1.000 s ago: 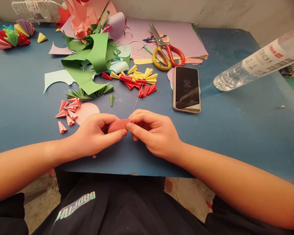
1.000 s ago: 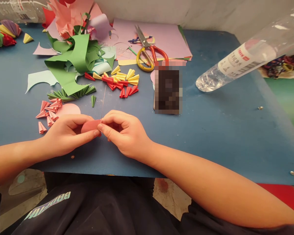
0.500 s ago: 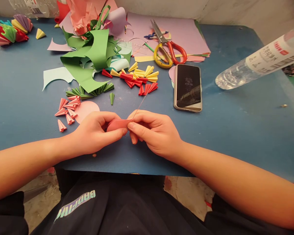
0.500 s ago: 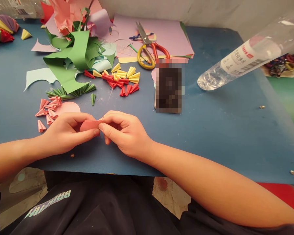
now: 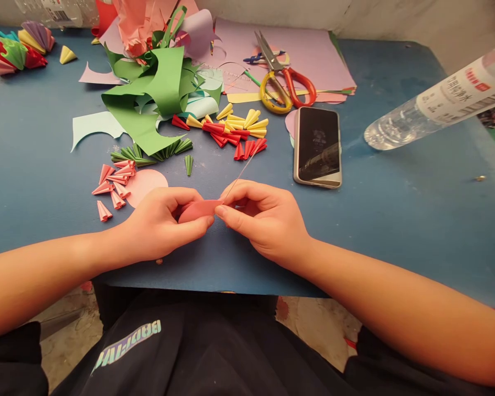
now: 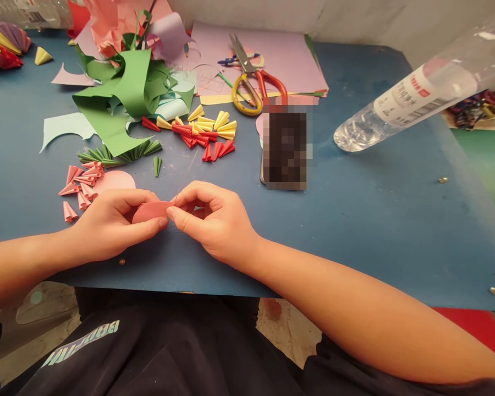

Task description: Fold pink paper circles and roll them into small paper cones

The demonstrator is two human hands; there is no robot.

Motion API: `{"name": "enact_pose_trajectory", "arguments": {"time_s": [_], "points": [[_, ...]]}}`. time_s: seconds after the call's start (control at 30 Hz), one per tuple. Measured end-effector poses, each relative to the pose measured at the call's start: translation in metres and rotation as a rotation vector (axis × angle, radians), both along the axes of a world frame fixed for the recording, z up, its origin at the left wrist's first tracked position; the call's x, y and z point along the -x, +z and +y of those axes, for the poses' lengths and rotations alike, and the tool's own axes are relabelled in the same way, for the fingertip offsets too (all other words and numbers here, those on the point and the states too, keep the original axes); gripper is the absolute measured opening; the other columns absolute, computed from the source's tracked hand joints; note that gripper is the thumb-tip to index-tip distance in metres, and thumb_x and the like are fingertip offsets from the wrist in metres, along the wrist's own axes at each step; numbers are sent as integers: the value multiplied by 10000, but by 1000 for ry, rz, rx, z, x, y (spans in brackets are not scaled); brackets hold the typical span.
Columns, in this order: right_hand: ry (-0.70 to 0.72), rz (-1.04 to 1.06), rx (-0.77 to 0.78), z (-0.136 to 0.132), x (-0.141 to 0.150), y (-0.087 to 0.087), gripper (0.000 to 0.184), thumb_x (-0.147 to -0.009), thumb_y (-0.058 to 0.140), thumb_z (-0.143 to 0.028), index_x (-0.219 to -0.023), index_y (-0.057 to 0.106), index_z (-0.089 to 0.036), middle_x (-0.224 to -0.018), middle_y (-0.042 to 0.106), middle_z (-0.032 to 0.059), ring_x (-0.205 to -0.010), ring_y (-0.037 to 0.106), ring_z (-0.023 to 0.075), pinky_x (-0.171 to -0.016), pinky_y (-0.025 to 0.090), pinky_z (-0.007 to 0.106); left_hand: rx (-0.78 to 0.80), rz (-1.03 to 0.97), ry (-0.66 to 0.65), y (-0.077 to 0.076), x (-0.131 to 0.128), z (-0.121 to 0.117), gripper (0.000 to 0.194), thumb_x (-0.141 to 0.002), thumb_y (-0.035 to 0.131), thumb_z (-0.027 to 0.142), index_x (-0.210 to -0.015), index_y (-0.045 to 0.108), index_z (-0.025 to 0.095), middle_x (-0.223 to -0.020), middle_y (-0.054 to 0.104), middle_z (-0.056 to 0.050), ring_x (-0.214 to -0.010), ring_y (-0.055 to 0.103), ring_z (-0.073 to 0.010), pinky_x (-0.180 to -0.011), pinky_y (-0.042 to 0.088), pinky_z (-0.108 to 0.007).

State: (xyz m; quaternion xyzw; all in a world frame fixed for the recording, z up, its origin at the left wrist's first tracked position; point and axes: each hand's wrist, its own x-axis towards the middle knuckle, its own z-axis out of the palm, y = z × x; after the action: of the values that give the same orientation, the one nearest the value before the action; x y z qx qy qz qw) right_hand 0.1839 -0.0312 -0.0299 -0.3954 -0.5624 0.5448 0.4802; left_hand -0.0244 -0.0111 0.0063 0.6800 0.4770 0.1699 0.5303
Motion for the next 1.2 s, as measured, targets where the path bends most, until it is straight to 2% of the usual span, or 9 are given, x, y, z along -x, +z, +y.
{"name": "enact_pose_trajectory", "arguments": {"time_s": [0.13, 0.27, 0.4, 0.57, 0.77, 0.93, 1.07, 1.2], "points": [[24, 14, 66, 0, -1, 3, 112, -860, 809, -197, -776, 741, -168, -764, 702, 3, -629, 611, 100, -586, 503, 250, -22, 5, -9, 0, 0, -1, 205, -837, 679, 321, -725, 613, 164, -626, 459, 38, -541, 407, -92, -458, 320, -224], [51, 43, 76, 0, -2, 7, 123, -872, 799, -191, -762, 751, -163, -764, 695, 2, -564, 595, 84, -498, 455, 238, -82, -39, -41, 1, 0, -2, 291, -886, 668, 349, -678, 587, 163, -617, 457, 35, -565, 398, -93, -488, 327, -228], [81, 44, 86, 0, -2, 9, 120, -883, 796, -195, -771, 768, -162, -767, 696, 5, -565, 597, 84, -490, 455, 241, -147, -39, -56, 1, 0, -2, 289, -912, 655, 343, -711, 662, 136, -651, 557, 8, -606, 468, -102, -526, 367, -227], [77, 30, 75, -1, 1, 8, 94, -884, 788, -185, -794, 768, -166, -767, 693, 2, -592, 603, 88, -502, 457, 238, -213, -52, -62, 2, -2, -1, 220, -890, 645, 270, -722, 691, 135, -616, 542, 27, -582, 469, -91, -530, 373, -211], [86, -24, 84, -1, -1, 7, 141, -926, 754, -251, -815, 756, -165, -732, 694, -6, -531, 553, 76, -498, 445, 244, -181, -36, -46, 1, -2, 0, 375, -915, 626, 300, -591, 489, 170, -609, 494, 24, -581, 390, -88, -526, 329, -229], [66, -82, 12, 0, -1, 8, 126, -942, 717, -208, -833, 758, -160, -730, 684, -5, -553, 573, 76, -524, 459, 239, -172, 5, -43, 3, -1, 0, 298, -930, 643, 335, -696, 646, 150, -613, 523, 12, -584, 437, -104, -514, 348, -228], [36, -129, 4, -1, 0, 8, 159, -949, 711, -225, -803, 734, -165, -682, 662, -8, -549, 597, 91, -514, 467, 241, -180, 10, -9, 3, -1, -2, 257, -907, 665, 340, -746, 707, 143, -601, 529, 18, -566, 447, -102, -493, 363, -210], [29, -137, -13, -3, 1, 7, 174, -947, 723, -245, -791, 729, -169, -685, 670, -6, -533, 610, 93, -499, 477, 240, -182, 12, 29, 2, -1, -4, 232, -876, 680, 342, -784, 754, 143, -660, 625, -9, -598, 527, -119, -507, 403, -209]]}}
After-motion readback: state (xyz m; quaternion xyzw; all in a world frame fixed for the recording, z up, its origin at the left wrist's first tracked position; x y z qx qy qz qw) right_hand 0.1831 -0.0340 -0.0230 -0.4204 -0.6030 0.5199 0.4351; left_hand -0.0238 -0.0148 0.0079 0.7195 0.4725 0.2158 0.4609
